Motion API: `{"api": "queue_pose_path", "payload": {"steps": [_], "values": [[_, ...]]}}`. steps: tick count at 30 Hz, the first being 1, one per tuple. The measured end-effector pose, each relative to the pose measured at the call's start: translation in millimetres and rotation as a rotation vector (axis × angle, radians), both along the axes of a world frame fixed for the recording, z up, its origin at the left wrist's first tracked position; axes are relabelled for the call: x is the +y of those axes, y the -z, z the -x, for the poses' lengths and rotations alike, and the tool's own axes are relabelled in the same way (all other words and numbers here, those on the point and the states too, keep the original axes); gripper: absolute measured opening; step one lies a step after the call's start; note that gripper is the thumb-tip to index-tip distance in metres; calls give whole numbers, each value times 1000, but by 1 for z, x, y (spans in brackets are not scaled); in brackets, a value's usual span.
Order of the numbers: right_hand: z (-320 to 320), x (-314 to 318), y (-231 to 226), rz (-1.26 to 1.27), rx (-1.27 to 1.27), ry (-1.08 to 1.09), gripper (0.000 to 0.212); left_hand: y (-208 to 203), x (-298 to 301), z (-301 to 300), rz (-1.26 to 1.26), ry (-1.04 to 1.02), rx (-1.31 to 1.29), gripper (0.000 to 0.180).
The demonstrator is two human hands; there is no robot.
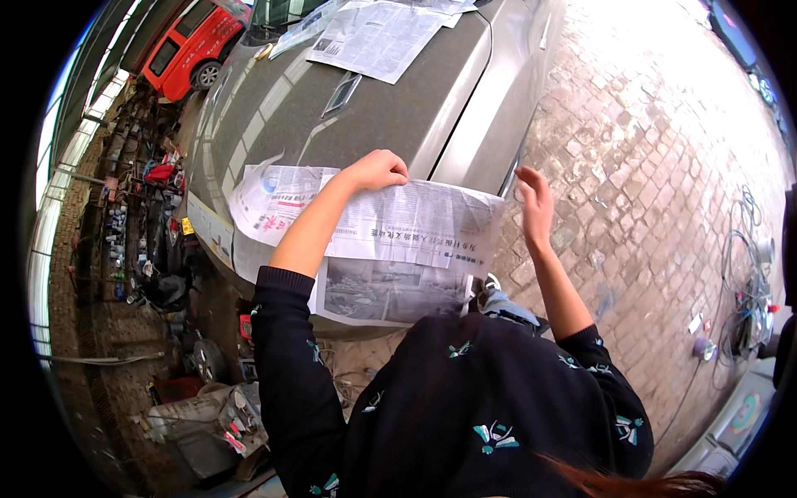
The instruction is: The person places newspaper sheets over the hood of a car and secures them with masking tape. They smooth the paper and apply tape along the edges to hold the newspaper in place.
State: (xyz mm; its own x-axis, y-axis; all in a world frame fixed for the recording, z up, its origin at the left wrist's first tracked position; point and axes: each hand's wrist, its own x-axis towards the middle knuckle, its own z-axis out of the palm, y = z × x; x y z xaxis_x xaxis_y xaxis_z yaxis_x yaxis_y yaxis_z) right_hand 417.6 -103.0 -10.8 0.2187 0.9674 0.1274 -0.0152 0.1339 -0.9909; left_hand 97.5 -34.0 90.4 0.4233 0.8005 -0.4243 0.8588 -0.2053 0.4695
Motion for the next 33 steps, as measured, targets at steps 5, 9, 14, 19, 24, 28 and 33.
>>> {"api": "queue_pose_path", "payload": {"steps": [5, 9, 14, 19, 24, 28, 33], "values": [[79, 32, -42, -344, -653, -366, 26, -3, -4, -11, -24, 56, -20, 18], [116, 44, -38, -364, -707, -515, 12, -6, -8, -16, -75, 59, 23, 20], [116, 38, -42, -217, -650, -469, 15, 3, -17, -20, -110, 39, -1, 21], [109, 39, -36, -180, -656, -425, 17, 6, -15, -20, -26, 11, -25, 19], [73, 41, -24, -117, -695, -368, 18, 6, -10, -14, 43, -69, -115, 20], [36, 38, -6, -68, -678, -314, 20, 3, -6, -16, 84, -78, -109, 20], [-10, 31, 18, -2, -709, -255, 19, 12, -3, -12, 114, -85, -152, 23]]}}
